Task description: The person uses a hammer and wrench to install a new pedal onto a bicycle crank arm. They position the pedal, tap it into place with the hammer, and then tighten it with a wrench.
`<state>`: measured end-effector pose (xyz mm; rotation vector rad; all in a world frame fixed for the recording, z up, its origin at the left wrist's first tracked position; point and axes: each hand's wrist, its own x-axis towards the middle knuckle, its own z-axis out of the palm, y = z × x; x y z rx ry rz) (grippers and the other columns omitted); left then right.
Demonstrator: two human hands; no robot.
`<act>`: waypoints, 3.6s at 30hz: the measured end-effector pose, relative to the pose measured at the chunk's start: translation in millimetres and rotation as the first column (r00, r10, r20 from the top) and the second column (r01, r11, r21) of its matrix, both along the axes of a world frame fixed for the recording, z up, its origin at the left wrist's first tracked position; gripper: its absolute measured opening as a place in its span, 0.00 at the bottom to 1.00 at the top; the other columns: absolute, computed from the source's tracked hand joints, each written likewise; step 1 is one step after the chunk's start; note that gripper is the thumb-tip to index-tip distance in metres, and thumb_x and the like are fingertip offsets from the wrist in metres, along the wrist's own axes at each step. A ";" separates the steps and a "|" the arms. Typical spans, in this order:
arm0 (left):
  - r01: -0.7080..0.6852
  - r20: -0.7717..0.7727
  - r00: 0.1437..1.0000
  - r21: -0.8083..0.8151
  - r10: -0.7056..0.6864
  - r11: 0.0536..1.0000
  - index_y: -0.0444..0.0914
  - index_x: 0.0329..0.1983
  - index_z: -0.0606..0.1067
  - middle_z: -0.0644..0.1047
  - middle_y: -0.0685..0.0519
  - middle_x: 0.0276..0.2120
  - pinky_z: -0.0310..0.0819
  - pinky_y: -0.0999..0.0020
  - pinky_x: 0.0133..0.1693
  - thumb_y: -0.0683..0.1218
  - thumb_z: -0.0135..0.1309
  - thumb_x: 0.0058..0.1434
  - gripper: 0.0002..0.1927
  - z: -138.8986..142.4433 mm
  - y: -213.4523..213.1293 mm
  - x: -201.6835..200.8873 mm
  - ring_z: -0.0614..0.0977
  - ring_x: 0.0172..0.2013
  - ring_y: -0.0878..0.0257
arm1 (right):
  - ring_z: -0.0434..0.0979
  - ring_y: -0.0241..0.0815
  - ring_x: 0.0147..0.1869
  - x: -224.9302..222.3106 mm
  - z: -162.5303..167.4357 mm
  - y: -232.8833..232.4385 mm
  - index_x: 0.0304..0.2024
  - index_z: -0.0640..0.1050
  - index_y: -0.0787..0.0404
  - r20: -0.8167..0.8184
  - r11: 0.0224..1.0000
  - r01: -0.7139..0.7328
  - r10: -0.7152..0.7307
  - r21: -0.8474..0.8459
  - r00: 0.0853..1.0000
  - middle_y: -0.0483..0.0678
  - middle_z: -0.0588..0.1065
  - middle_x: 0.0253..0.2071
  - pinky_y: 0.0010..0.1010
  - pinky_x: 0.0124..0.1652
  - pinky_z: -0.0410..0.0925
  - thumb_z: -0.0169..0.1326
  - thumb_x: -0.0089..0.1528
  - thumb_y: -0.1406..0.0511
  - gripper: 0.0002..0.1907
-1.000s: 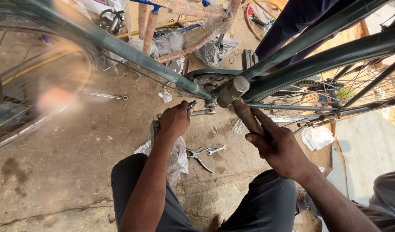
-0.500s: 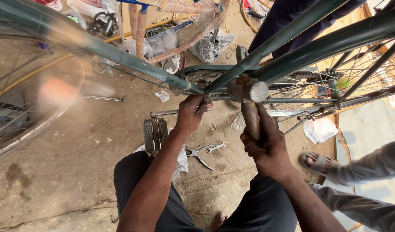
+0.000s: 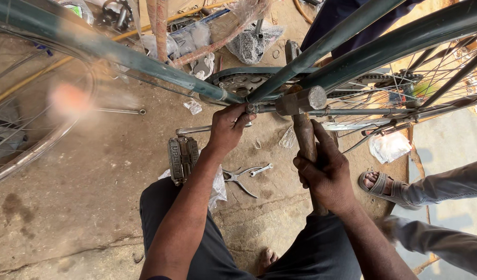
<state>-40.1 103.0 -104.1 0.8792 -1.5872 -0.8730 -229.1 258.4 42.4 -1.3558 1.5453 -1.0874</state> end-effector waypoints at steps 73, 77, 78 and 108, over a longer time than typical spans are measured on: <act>0.001 0.100 0.995 -0.011 0.000 1.000 0.38 0.49 0.80 0.84 0.47 0.38 0.80 0.66 0.36 0.39 0.65 0.59 0.15 -9.0 -13.1 -3.2 0.86 0.34 0.60 | 0.69 0.34 0.25 1.4 -3.2 -35.1 0.77 0.57 0.56 -0.182 0.958 -0.124 0.175 0.260 0.968 0.46 0.72 0.28 0.29 0.26 0.67 0.51 0.65 0.64 0.38; 0.024 0.137 0.990 -0.023 -0.021 0.999 0.38 0.55 0.79 0.82 0.44 0.47 0.84 0.67 0.43 0.35 0.62 0.59 0.20 -18.2 -12.1 0.2 0.87 0.45 0.58 | 0.69 0.35 0.24 1.6 -16.7 -44.1 0.75 0.60 0.56 0.029 0.925 -0.047 0.038 0.378 0.999 0.45 0.72 0.28 0.29 0.23 0.66 0.54 0.63 0.65 0.37; 0.026 0.145 0.989 -0.019 -0.023 0.999 0.38 0.56 0.78 0.82 0.44 0.48 0.83 0.65 0.44 0.35 0.63 0.58 0.21 -22.2 -7.1 1.8 0.86 0.45 0.57 | 0.69 0.34 0.25 2.8 -21.5 -37.8 0.75 0.62 0.58 0.108 0.931 -0.031 -0.009 0.363 0.994 0.45 0.72 0.29 0.28 0.23 0.65 0.54 0.63 0.66 0.37; -0.202 0.197 0.971 0.400 0.131 0.894 0.34 0.47 0.79 0.79 0.49 0.38 0.76 0.65 0.39 0.46 0.62 0.53 0.19 -94.5 10.7 131.8 0.81 0.36 0.60 | 0.84 0.46 0.49 84.0 -295.5 -65.5 0.59 0.77 0.63 -0.336 0.950 -0.275 0.311 0.150 0.889 0.55 0.81 0.48 0.35 0.49 0.76 0.58 0.61 0.67 0.23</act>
